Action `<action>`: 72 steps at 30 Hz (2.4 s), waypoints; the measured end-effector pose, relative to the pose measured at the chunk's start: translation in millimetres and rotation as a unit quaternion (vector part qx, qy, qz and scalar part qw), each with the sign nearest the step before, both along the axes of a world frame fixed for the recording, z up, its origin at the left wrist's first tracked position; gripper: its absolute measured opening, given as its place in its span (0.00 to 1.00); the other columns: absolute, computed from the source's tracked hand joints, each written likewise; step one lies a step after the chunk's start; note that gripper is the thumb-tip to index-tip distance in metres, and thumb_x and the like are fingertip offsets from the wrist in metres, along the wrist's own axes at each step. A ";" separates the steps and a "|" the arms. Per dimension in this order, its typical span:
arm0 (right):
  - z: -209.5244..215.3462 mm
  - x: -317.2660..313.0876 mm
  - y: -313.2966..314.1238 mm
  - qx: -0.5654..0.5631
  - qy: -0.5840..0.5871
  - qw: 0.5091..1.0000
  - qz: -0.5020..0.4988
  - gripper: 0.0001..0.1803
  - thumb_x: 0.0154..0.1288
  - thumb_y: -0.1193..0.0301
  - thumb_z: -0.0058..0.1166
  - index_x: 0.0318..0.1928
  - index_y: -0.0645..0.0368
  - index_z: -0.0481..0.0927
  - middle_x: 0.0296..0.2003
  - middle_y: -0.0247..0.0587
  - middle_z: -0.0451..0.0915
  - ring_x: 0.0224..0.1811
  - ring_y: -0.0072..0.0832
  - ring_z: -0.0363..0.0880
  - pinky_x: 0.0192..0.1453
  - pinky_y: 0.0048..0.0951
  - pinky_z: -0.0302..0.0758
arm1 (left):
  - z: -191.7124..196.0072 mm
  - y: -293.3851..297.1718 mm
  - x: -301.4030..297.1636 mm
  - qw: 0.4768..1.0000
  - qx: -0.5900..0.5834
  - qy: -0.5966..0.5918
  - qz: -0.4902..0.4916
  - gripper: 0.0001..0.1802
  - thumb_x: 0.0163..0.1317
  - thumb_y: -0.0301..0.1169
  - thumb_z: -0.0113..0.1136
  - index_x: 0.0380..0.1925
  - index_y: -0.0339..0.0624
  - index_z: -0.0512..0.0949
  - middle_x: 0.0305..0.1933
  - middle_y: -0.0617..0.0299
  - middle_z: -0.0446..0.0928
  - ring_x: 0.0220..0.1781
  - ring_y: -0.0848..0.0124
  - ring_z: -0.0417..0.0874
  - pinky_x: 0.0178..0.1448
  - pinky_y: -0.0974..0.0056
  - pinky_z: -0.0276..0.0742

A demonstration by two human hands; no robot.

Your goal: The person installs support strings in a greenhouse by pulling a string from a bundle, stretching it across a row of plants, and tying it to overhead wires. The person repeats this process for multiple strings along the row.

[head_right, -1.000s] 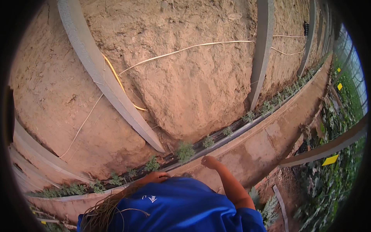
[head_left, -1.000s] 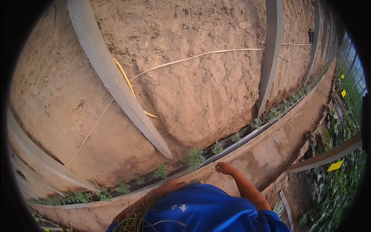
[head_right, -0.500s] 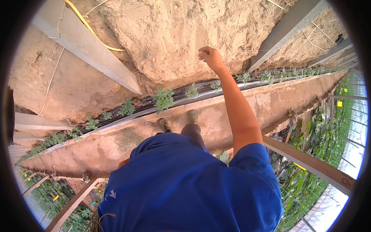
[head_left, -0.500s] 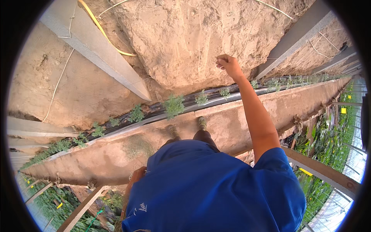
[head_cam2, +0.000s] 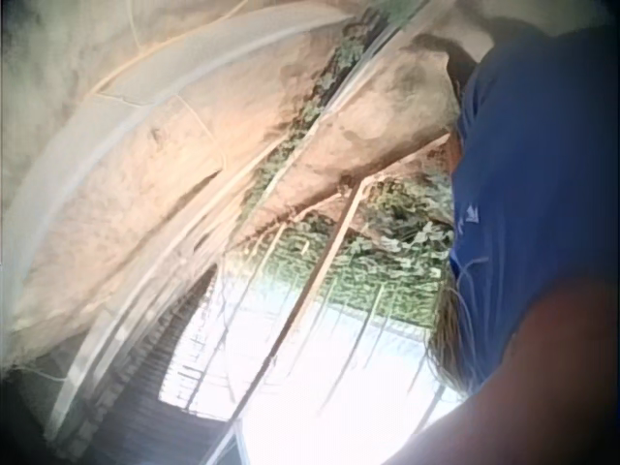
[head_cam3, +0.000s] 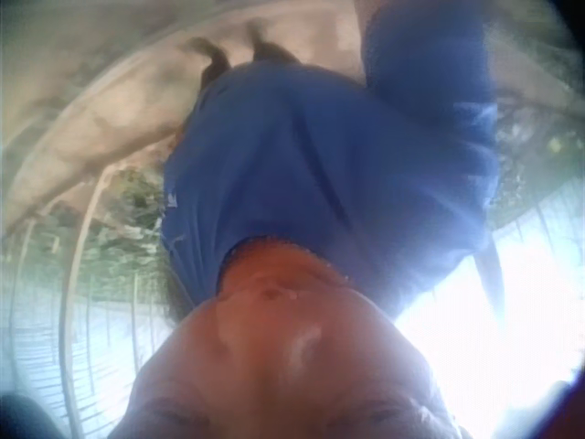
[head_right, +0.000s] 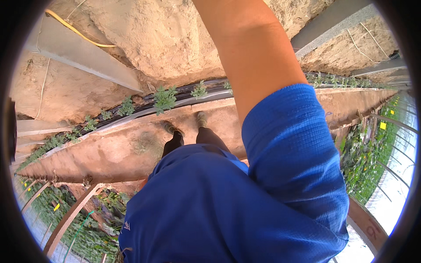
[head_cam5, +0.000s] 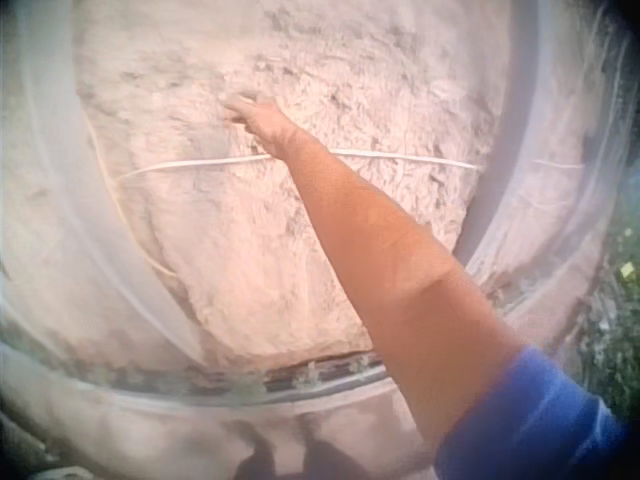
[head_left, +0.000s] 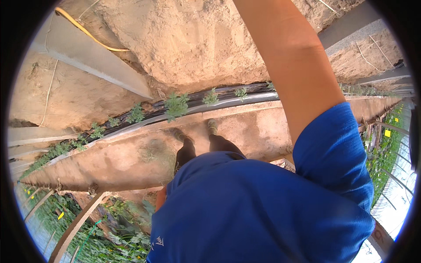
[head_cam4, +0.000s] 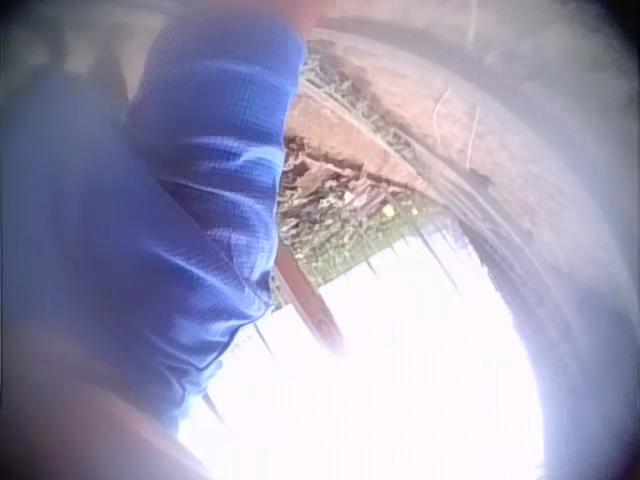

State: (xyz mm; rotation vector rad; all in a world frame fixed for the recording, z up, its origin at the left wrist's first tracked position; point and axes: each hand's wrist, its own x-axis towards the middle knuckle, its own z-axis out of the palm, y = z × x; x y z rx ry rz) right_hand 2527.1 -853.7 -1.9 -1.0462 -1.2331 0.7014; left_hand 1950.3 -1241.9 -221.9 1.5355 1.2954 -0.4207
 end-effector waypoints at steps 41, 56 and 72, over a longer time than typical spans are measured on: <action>-71.6 378.5 -426.6 -0.185 -0.269 0.887 -0.326 0.22 0.62 0.61 0.58 0.52 0.63 0.77 0.44 0.45 0.81 0.45 0.31 0.79 0.51 0.29 0.75 | -22.0 -140.9 242.5 0.996 0.073 -0.040 -0.037 0.14 0.61 0.29 0.53 0.47 0.38 0.77 0.36 0.48 0.81 0.36 0.62 0.82 0.42 0.60 0.75; -35.7 487.2 -277.6 -0.041 -0.174 0.966 -0.185 0.29 0.56 0.60 0.63 0.54 0.62 0.74 0.46 0.48 0.79 0.50 0.34 0.77 0.60 0.37 0.68 | -6.3 -196.3 345.8 0.998 0.064 -0.001 0.010 0.14 0.61 0.30 0.53 0.46 0.41 0.78 0.39 0.48 0.81 0.41 0.61 0.82 0.45 0.59 0.75; -13.8 566.5 -285.6 -0.053 -0.100 0.915 -0.388 0.32 0.54 0.65 0.66 0.55 0.72 0.71 0.39 0.47 0.81 0.40 0.31 0.80 0.43 0.33 0.76 | 4.1 -162.8 357.3 0.990 0.078 -0.089 0.083 0.14 0.62 0.27 0.55 0.47 0.37 0.77 0.38 0.54 0.82 0.34 0.65 0.83 0.41 0.62 0.78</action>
